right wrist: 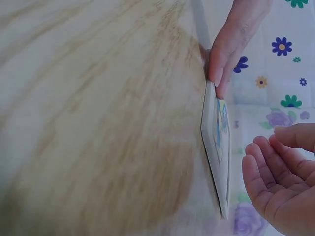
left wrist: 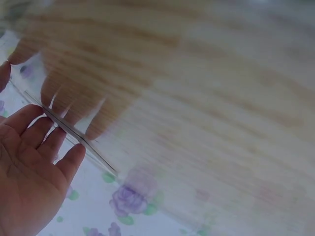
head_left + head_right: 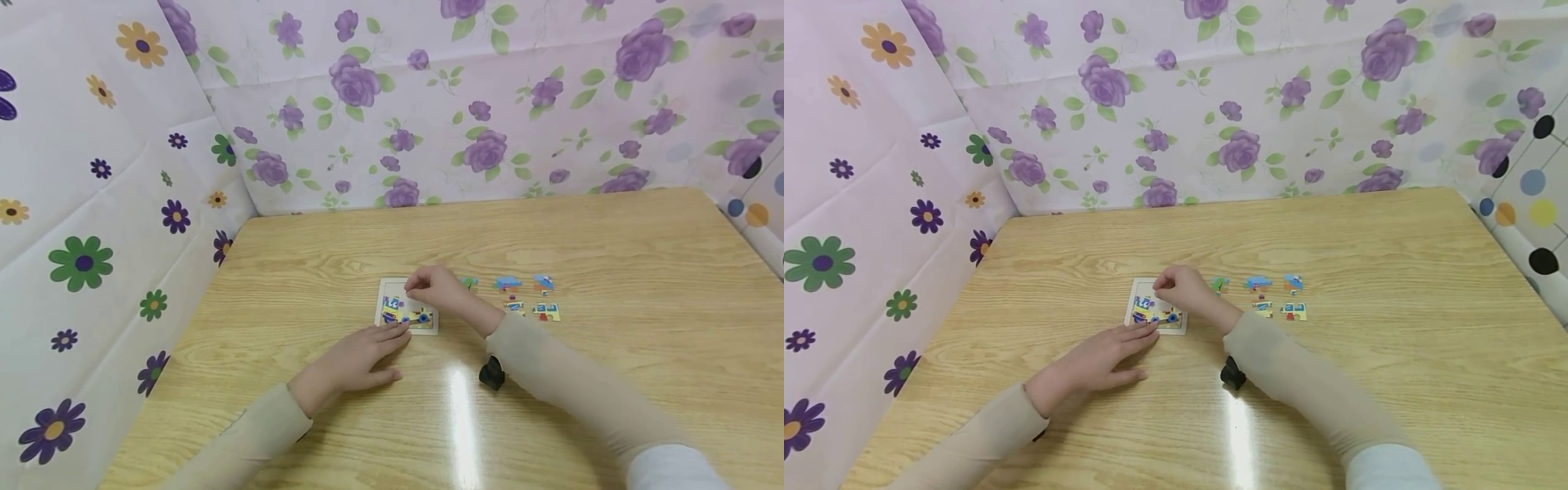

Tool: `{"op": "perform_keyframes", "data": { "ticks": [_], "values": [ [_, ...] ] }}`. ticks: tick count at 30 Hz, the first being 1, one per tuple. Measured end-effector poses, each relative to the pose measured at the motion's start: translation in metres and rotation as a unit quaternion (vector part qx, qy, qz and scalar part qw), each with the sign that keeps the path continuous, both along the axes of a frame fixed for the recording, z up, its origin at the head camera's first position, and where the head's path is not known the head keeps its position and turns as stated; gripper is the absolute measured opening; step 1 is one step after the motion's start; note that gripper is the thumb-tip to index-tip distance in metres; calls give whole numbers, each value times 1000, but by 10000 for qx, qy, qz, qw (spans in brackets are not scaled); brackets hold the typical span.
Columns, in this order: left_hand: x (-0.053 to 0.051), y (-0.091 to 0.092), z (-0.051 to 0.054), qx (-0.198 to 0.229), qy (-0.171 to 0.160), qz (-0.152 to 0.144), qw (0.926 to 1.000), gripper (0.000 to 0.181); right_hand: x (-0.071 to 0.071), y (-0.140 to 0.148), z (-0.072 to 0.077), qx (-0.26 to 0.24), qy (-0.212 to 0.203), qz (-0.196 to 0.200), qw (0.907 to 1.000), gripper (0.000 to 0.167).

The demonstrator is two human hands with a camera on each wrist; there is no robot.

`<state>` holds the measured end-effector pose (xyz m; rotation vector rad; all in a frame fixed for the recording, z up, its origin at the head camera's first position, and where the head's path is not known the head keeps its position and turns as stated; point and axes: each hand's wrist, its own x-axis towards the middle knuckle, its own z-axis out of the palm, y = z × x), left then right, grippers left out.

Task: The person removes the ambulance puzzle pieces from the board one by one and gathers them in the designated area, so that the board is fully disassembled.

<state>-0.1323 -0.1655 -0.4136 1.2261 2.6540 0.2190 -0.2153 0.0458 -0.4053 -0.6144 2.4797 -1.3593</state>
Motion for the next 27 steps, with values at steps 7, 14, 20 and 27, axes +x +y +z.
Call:
{"op": "perform_keyframes", "data": {
  "ticks": [7,14,20,27],
  "values": [
    [1,1,0,-16,-177,112,9998,62,-4,-11,-6,296,-57,-77,9995,16],
    [2,2,2,-20,-413,198,9989,62,-3,-19,-7,376,-337,-2,9987,20],
    [2,1,3,52,-475,186,9987,61,-4,-24,-8,341,-648,-1,9973,21],
    [1,2,6,170,-649,199,9975,60,-6,-27,-7,93,-895,-212,9957,21]
  ]
}}
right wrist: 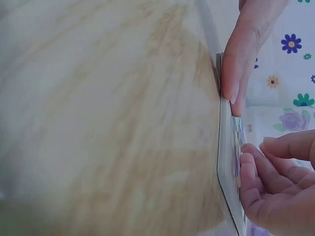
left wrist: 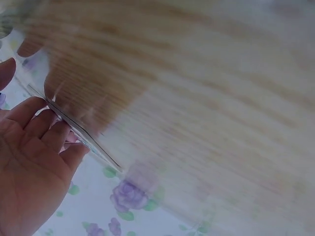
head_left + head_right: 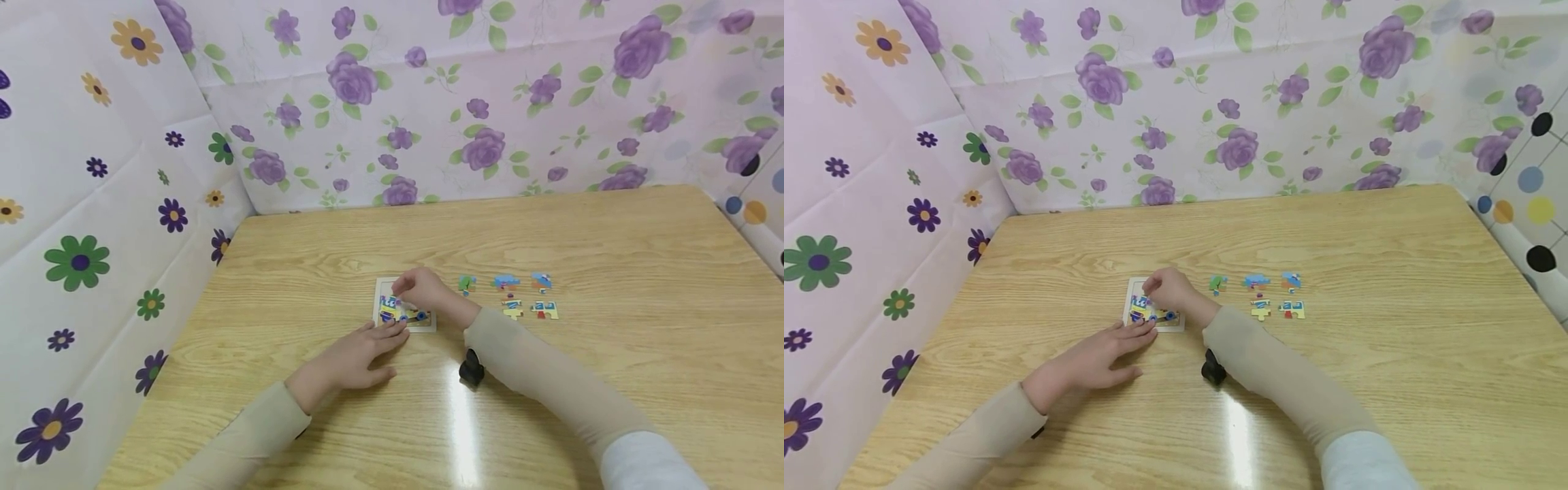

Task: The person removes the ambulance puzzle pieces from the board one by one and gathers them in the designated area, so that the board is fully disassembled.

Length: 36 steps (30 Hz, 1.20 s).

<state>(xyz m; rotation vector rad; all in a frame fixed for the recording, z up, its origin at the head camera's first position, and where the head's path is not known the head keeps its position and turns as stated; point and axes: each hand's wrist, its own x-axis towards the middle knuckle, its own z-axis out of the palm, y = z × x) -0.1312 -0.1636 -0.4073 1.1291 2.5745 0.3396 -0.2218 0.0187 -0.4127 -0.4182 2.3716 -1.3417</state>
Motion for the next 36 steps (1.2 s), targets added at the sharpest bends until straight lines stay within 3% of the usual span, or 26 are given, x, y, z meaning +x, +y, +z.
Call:
{"op": "perform_keyframes", "data": {
  "ticks": [6,14,26,36],
  "values": [
    [-1,0,1,-25,66,-41,10000,59,-3,-4,0,-178,-146,-266,9994,18],
    [-1,0,-1,-68,178,-41,9998,60,-6,-13,-6,-113,113,-451,9989,13],
    [-4,1,1,-170,230,-143,9995,61,-8,-21,4,505,-262,-877,9945,5],
    [-2,1,2,-235,152,-99,9996,61,-6,-16,9,-2,-654,-921,9936,10]
  ]
}}
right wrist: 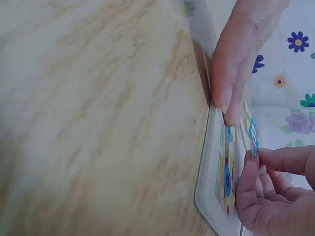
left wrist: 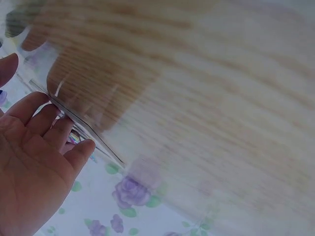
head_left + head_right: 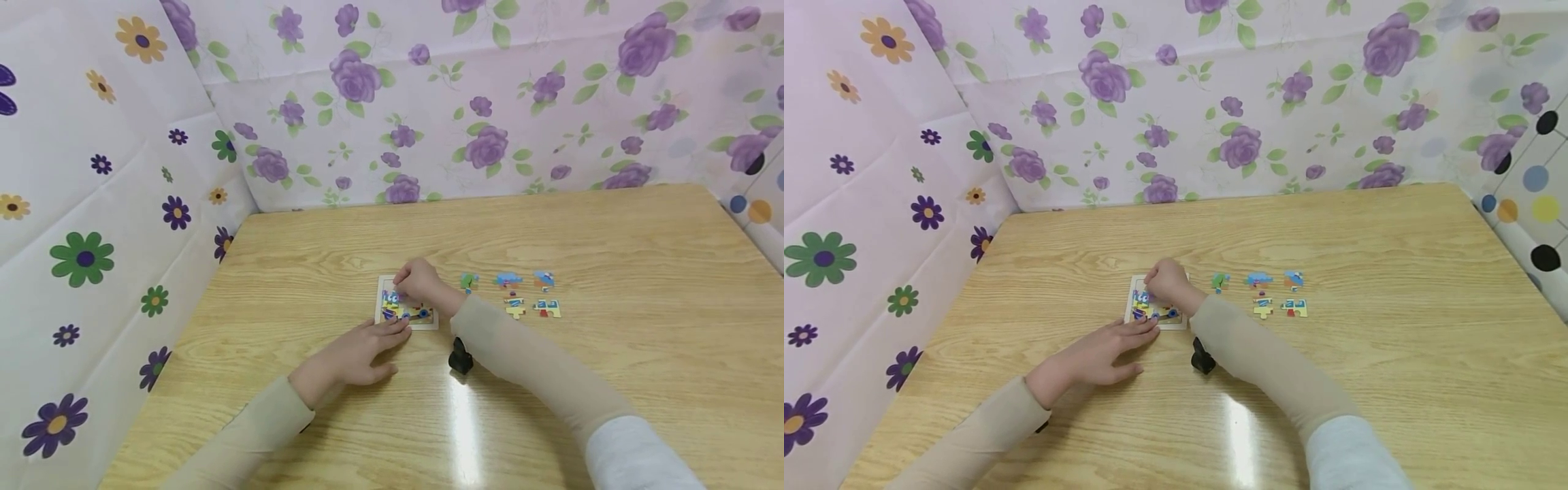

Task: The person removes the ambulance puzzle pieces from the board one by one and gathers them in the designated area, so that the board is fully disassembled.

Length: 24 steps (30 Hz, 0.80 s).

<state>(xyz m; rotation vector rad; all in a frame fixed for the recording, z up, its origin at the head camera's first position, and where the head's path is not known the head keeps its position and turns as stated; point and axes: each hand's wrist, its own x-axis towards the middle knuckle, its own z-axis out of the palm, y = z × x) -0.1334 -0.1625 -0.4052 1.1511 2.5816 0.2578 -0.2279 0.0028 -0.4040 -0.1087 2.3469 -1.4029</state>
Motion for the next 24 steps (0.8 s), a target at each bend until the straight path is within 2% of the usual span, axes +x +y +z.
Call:
{"op": "perform_keyframes", "data": {
  "ticks": [9,24],
  "values": [
    [0,-1,-2,111,-120,41,9999,62,-2,12,5,-242,167,59,9995,11],
    [1,-1,-2,116,-185,105,9997,62,0,51,14,-197,535,243,9981,15]
  ]
}}
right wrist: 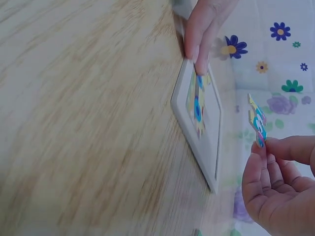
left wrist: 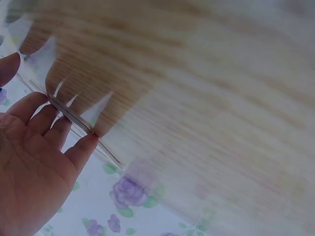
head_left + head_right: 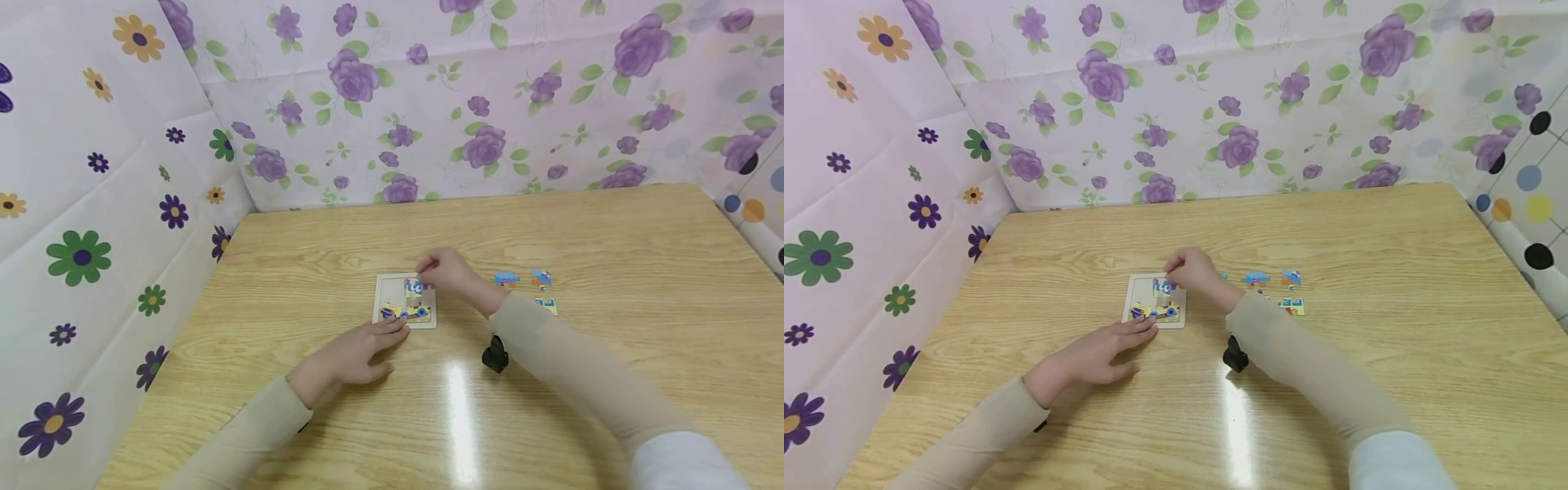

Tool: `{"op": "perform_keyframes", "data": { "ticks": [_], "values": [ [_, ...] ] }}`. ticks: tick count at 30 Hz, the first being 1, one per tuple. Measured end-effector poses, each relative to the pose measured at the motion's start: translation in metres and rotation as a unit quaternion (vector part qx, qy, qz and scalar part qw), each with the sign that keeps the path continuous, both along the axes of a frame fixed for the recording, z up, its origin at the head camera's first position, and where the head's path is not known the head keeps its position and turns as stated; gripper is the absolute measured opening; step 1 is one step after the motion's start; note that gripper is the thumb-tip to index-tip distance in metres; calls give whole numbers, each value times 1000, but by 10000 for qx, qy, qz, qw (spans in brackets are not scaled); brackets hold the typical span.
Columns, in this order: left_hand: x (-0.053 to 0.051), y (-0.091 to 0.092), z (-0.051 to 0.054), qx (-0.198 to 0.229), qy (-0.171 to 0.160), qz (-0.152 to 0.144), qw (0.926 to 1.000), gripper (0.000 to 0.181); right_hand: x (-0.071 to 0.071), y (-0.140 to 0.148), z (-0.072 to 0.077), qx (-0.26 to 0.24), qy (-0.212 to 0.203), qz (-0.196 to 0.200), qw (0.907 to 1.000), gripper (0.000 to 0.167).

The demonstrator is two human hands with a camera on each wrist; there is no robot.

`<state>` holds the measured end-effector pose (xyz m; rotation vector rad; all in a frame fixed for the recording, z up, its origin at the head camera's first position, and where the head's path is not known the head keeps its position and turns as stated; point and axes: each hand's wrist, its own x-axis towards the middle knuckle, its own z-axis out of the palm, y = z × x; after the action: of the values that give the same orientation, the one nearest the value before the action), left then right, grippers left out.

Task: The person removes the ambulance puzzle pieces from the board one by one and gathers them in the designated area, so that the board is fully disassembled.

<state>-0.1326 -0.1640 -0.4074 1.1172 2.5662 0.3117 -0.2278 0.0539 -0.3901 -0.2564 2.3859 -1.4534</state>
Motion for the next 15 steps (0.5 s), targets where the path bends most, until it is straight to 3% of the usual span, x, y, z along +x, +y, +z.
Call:
{"op": "perform_keyframes", "data": {
  "ticks": [15],
  "values": [
    [0,0,0,-21,-79,65,9999,63,9,36,6,8,133,0,9999,14]
  ]
}}
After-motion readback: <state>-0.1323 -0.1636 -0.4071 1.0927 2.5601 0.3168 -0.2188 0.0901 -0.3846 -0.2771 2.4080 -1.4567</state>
